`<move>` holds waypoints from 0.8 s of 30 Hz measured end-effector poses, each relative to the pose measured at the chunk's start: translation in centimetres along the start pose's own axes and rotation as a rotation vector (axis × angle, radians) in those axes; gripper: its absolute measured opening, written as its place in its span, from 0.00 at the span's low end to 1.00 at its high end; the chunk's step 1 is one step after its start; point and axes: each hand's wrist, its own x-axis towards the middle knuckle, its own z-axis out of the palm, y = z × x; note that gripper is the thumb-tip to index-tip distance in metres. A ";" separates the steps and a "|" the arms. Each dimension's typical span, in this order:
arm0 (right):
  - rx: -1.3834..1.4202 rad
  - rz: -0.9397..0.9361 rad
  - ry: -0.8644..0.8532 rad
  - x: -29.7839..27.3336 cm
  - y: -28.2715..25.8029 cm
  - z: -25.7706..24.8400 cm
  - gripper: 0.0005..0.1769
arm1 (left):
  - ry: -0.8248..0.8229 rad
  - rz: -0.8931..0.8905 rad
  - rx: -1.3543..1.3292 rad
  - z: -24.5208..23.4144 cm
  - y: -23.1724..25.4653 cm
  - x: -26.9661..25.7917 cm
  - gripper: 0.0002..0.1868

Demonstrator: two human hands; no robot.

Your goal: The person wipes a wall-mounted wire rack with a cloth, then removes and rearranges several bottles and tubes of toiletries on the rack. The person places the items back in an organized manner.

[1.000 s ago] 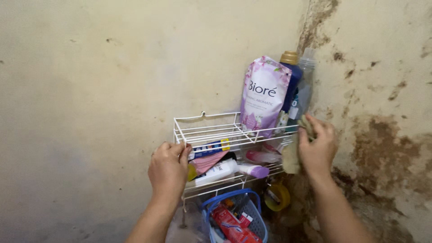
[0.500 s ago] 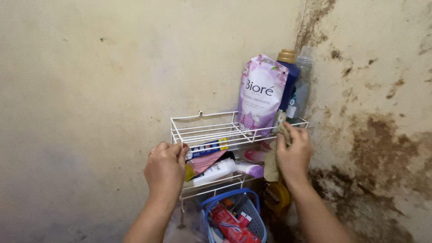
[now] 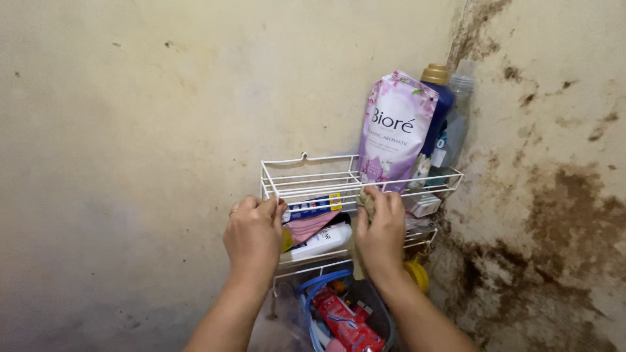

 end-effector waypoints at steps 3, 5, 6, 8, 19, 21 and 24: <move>-0.039 -0.016 -0.010 -0.4 -1.5 2.0 0.19 | 0.026 0.029 0.010 0.3 0.0 0.0 0.07; -0.013 -0.072 0.009 -1.1 -3.4 3.2 0.19 | 0.023 0.037 0.014 0.4 -0.1 -0.1 0.07; 0.048 -0.091 -0.060 -1.7 -4.7 3.8 0.19 | 0.019 0.031 0.014 0.4 -0.1 -0.1 0.07; 0.158 -0.159 -0.107 -2.7 -7.0 4.6 0.20 | 0.011 0.021 0.009 0.4 -0.1 -0.1 0.07; 0.093 -0.118 -0.151 -0.2 0.7 -0.2 0.23 | 0.000 0.000 0.001 0.1 -0.5 -0.2 0.07; 0.125 -0.073 -0.083 0.8 2.1 -1.7 0.21 | 0.011 0.016 0.004 0.3 -0.6 -0.1 0.07; -0.021 -0.092 0.109 2.7 2.6 -2.5 0.20 | 0.040 0.037 -0.020 0.6 -0.7 -0.1 0.06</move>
